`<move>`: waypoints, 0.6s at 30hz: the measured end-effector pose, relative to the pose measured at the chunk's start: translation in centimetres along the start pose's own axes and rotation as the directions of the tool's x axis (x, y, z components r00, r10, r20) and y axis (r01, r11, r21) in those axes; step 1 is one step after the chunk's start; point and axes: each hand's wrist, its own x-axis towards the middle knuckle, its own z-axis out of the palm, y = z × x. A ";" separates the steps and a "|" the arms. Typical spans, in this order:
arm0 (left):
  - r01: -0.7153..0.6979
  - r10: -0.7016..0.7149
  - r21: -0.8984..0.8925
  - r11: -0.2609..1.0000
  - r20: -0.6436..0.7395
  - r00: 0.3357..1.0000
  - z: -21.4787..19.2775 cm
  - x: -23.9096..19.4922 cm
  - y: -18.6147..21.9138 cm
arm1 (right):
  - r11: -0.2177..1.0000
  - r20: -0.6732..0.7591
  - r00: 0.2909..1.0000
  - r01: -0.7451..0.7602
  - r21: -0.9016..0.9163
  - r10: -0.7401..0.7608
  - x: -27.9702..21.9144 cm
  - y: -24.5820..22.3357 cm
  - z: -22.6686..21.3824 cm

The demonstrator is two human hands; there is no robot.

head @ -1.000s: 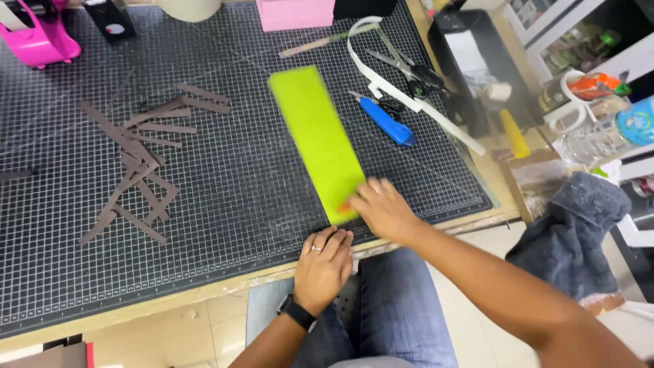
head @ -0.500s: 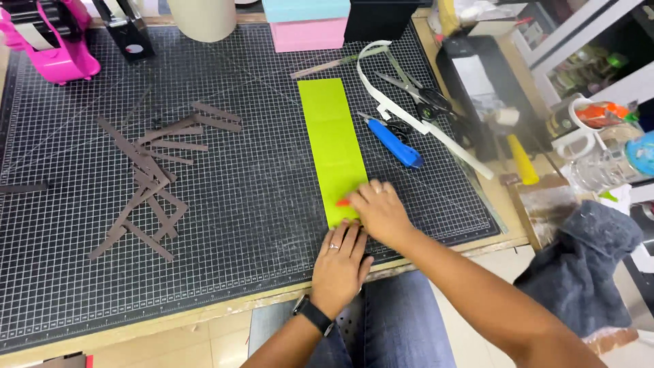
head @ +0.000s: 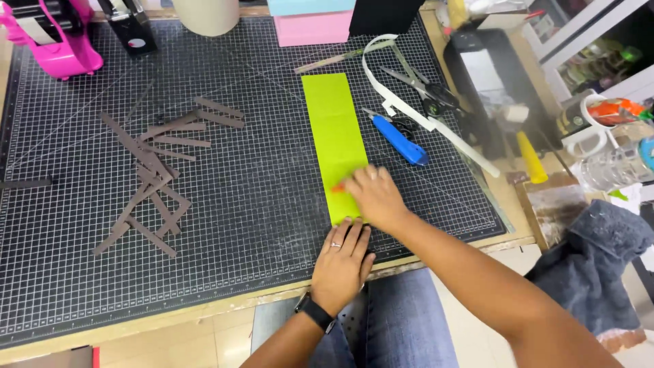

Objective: Assembling paper craft components by applying glue with a roller and spreading it with a scraper

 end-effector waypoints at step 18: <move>-0.004 0.004 -0.015 1.000 0.001 1.000 0.6 -0.2 -0.2 | 0.995 -0.228 0.972 -0.080 -0.065 0.063 4.1 1.4 1.7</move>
